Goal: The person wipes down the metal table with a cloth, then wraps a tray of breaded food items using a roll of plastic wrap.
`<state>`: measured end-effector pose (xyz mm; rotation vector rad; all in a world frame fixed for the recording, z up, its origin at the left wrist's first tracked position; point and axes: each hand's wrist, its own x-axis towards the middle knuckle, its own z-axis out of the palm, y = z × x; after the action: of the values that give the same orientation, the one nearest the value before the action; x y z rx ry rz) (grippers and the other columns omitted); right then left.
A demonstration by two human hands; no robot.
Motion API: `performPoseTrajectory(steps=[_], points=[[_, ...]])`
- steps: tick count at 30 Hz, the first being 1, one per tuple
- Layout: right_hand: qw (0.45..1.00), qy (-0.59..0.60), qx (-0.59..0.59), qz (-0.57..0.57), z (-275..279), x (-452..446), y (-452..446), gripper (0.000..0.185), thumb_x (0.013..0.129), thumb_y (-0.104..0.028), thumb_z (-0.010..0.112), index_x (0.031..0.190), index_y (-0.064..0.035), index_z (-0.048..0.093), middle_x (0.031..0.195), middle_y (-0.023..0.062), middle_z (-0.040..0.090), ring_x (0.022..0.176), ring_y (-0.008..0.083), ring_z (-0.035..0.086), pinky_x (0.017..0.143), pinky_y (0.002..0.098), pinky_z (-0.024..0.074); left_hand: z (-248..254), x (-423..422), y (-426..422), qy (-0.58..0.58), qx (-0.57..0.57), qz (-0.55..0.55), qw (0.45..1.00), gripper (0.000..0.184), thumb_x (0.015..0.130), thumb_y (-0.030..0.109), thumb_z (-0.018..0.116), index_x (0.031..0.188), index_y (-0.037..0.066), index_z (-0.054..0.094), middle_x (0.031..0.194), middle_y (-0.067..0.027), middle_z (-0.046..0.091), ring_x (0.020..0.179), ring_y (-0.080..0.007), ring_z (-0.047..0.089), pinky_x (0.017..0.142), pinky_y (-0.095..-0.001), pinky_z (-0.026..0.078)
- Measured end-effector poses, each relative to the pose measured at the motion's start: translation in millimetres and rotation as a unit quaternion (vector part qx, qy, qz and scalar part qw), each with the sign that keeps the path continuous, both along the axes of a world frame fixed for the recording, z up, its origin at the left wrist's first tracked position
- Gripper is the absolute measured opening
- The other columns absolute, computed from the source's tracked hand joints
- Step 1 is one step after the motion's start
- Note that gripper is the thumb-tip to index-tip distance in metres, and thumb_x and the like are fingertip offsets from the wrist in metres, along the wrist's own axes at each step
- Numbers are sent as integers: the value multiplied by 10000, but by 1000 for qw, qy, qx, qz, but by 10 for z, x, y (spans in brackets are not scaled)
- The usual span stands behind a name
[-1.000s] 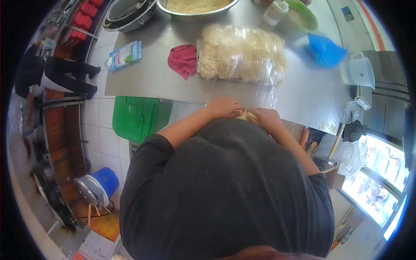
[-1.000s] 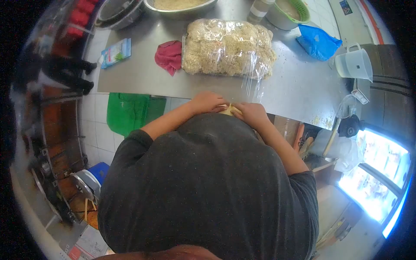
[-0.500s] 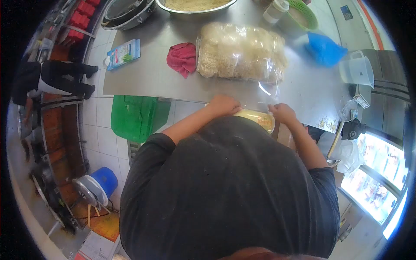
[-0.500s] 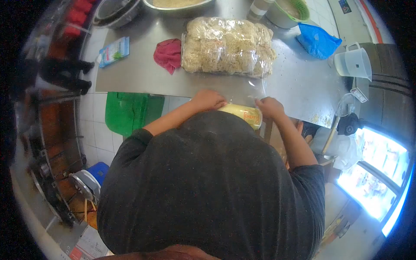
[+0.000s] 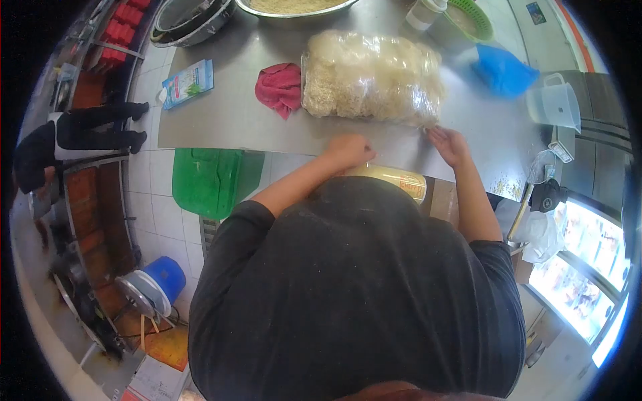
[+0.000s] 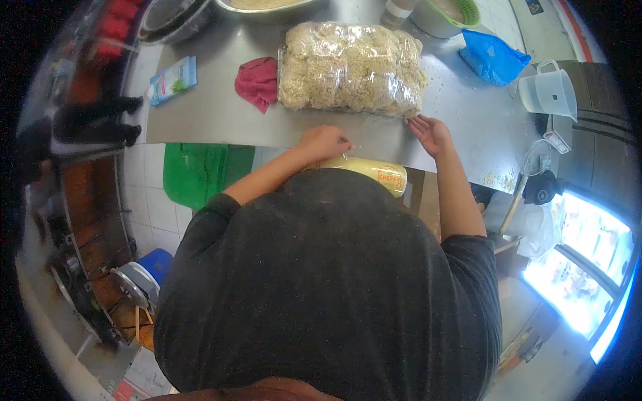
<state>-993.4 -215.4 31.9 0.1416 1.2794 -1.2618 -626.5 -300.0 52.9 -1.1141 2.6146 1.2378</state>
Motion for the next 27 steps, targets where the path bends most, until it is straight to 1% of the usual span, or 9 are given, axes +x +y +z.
performPoseTrajectory(steps=[3,5,6,9,14,17,21,24,27], points=[[998,8,-19,-57,11,249,-79,463,1052,-130,403,1448,104,351,1323,264,538,1218,429,580,1034,524,559,-25,-258,-253,-80,125,40,988,381,924,500,678,914,144,813,793,-110,757,716,-277,716,700,-436,543],[984,96,97,-118,58,591,-66,381,1036,-153,457,1363,40,428,1184,211,526,1038,382,578,907,513,579,-449,-397,-399,-78,188,11,979,436,923,505,675,832,95,795,695,-104,723,622,-250,677,663,-421,532],[993,64,82,-58,115,777,6,301,1018,-163,500,1269,0,476,1056,153,490,882,326,531,781,466,569,-499,-395,-390,-78,188,12,979,436,923,505,675,832,95,795,695,-104,723,622,-250,677,663,-421,532],[991,17,68,112,197,1275,38,385,988,-182,635,1321,-30,515,1130,130,622,875,248,641,683,364,564,-504,-365,-336,-37,187,32,981,439,917,488,677,801,79,788,702,-103,728,638,-251,687,678,-424,537],[983,101,11,153,43,1395,-141,371,998,-237,698,1281,-25,584,1018,85,676,813,184,671,673,328,569,-108,-365,-192,-92,76,70,990,309,910,386,670,956,109,800,930,-159,768,848,-317,743,781,-454,569],[976,130,38,171,-69,1209,-176,291,1002,-162,679,1233,1,607,1048,122,686,868,221,706,737,339,618,-404,-284,-158,-52,75,48,995,316,913,384,668,1090,148,781,1037,-176,758,945,-351,735,829,-464,571],[983,129,40,123,-79,1177,-247,240,1011,-91,636,1220,22,602,1041,136,686,879,247,711,773,358,630,-288,-16,-55,69,44,25,996,350,918,349,647,1137,107,770,996,-180,762,919,-390,732,818,-508,571],[991,108,34,74,-122,1261,-306,227,1018,-31,581,1232,47,575,1064,152,673,927,269,708,813,377,637,9,78,-26,21,24,-22,999,345,938,426,639,1098,138,740,966,-153,757,930,-371,726,801,-489,568],[996,74,40,25,-218,1334,-367,252,1020,22,527,1270,59,531,1153,179,632,1021,305,687,906,400,631,99,118,-13,-103,-132,-104,980,323,926,435,646,1001,139,750,918,-128,757,910,-357,726,779,-509,567]])
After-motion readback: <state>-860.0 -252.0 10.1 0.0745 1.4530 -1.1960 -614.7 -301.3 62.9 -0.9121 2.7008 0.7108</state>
